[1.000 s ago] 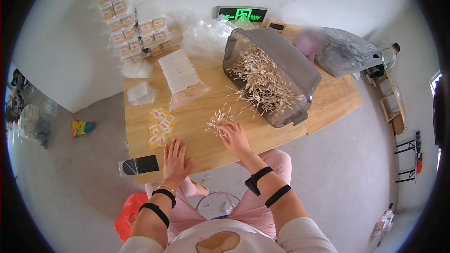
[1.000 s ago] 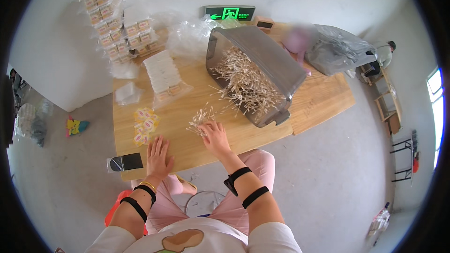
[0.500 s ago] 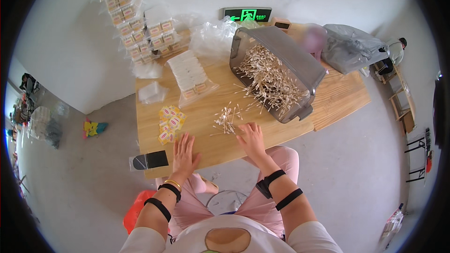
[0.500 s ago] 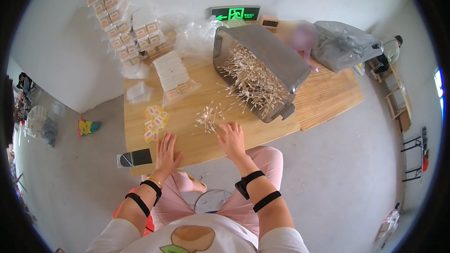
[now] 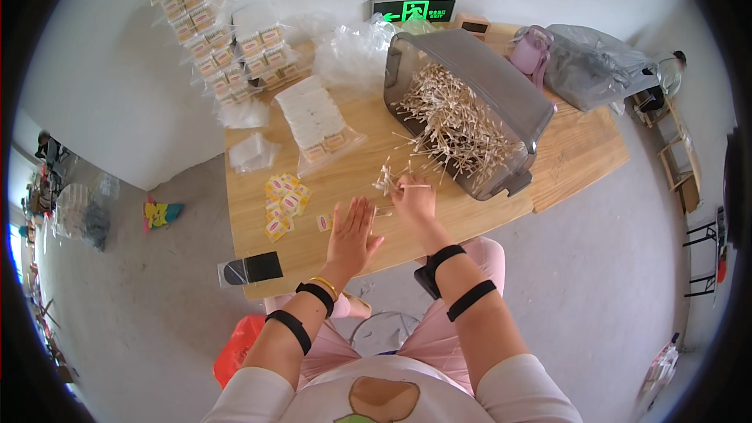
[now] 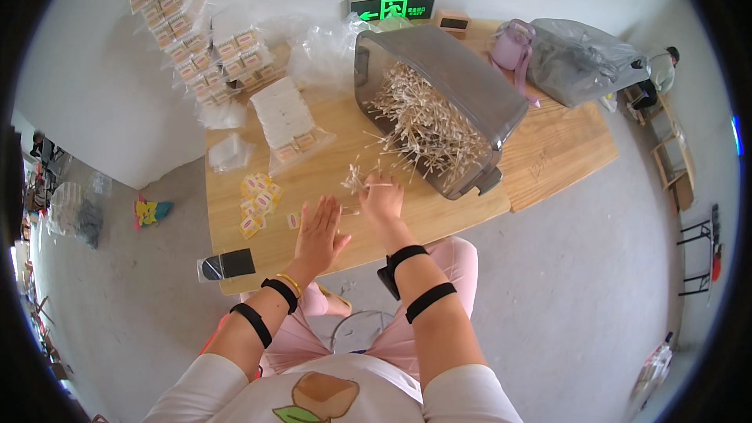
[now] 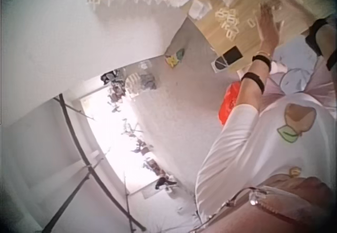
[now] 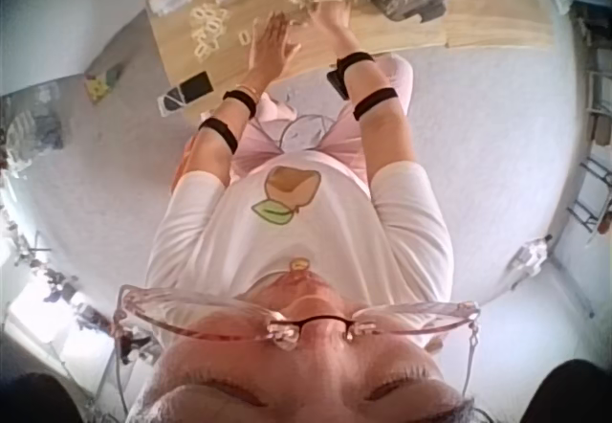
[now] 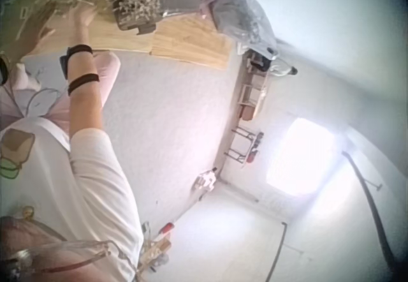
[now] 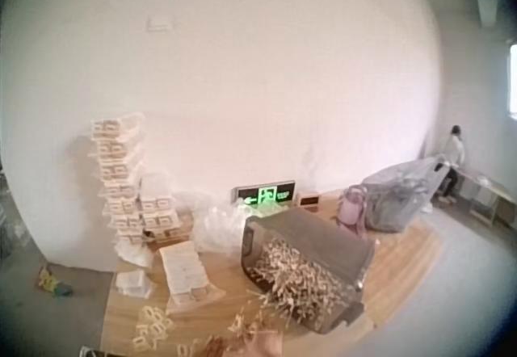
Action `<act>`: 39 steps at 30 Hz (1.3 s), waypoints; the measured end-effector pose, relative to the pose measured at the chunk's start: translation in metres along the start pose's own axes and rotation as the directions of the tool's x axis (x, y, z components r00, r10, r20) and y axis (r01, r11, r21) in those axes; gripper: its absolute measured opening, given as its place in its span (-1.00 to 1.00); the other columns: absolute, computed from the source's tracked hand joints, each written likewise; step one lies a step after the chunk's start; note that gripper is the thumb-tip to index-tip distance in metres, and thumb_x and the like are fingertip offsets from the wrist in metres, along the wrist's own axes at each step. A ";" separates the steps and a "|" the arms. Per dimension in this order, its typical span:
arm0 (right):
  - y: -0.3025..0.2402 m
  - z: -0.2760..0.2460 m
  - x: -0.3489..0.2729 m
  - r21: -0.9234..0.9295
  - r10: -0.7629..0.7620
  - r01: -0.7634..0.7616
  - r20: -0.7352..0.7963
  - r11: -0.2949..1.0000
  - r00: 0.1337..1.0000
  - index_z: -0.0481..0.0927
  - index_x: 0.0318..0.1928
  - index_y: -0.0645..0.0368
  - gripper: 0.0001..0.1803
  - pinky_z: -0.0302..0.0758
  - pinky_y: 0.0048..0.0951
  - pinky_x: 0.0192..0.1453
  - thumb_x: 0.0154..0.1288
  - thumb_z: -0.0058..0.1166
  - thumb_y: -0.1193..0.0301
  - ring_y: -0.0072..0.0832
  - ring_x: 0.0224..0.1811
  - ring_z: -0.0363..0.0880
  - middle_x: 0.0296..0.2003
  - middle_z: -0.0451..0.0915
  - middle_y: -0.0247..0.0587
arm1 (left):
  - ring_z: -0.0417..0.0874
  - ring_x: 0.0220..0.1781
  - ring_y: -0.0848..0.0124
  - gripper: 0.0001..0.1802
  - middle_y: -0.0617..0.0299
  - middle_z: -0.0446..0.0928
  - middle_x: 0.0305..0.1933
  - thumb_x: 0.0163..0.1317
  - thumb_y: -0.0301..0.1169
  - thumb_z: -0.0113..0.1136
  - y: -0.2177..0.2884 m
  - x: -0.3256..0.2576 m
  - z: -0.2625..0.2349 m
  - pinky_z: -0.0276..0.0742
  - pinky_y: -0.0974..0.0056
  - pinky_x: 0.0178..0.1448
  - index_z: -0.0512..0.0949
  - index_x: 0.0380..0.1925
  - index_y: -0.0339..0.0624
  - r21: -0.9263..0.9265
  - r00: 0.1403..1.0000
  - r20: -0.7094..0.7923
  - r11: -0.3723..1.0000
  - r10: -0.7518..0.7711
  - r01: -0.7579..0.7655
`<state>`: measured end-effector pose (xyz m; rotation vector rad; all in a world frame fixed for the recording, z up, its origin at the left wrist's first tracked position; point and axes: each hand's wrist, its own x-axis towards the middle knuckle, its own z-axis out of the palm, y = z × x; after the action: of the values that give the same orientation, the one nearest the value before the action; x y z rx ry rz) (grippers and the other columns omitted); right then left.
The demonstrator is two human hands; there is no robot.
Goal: Counting and packaging plastic sleeves of a manufactured commodity and arranging loose swabs on a workbench.
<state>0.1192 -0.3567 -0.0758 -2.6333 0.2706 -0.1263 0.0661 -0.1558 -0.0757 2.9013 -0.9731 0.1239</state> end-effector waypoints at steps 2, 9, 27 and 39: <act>0.013 -0.001 0.013 0.016 -0.017 0.017 -0.016 1.000 1.000 0.58 -0.18 0.04 -0.70 0.43 -0.07 0.14 0.15 0.37 0.26 -0.10 0.11 0.46 -0.04 0.53 -0.15 | -0.10 0.70 0.18 -0.11 0.06 0.01 0.65 0.44 0.15 -0.11 -0.004 -0.008 -0.001 -0.38 -0.23 0.67 0.05 0.54 -0.24 -0.010 0.999 0.033 1.000 0.003 -0.003; 0.029 -0.025 0.025 0.061 -0.071 0.082 -0.168 0.995 0.983 0.59 -0.16 0.07 -0.72 0.47 -0.13 0.13 0.13 0.37 0.40 -0.11 0.05 0.47 -0.12 0.50 -0.18 | -0.08 0.69 0.13 -0.05 0.04 0.04 0.62 0.38 0.16 -0.01 -0.002 -0.030 -0.005 -0.36 -0.28 0.65 0.04 0.53 -0.29 -0.058 0.995 0.072 0.995 -0.074 0.078; 0.102 -0.062 -0.074 0.067 -0.079 0.080 -0.028 0.994 0.997 0.63 -0.35 0.11 -0.86 0.49 -0.12 0.12 0.05 0.33 0.46 -0.06 0.00 0.50 -0.18 0.55 -0.11 | 0.44 0.10 0.21 -0.76 0.27 0.48 -0.11 0.05 -0.25 0.47 -0.011 -0.040 -0.021 0.08 -0.13 0.46 0.60 -0.34 0.00 -0.258 0.952 -0.164 0.943 -0.257 0.210; 0.022 -0.017 -0.039 0.236 -0.001 0.017 -0.066 0.971 0.998 0.66 -0.27 0.11 -0.85 0.50 -0.11 0.07 0.11 0.32 0.43 -0.05 -0.01 0.53 -0.23 0.61 -0.08 | 0.42 0.25 0.22 -0.51 0.24 0.49 0.05 0.00 -0.30 0.50 -0.014 0.013 -0.042 0.11 -0.11 0.53 0.59 -0.01 0.00 -0.271 0.988 -0.138 0.962 -0.071 0.031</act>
<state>0.0755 -0.3754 -0.0732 -2.3960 0.2493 -0.2340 0.0829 -0.1489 -0.0336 2.6254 -0.8187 0.1841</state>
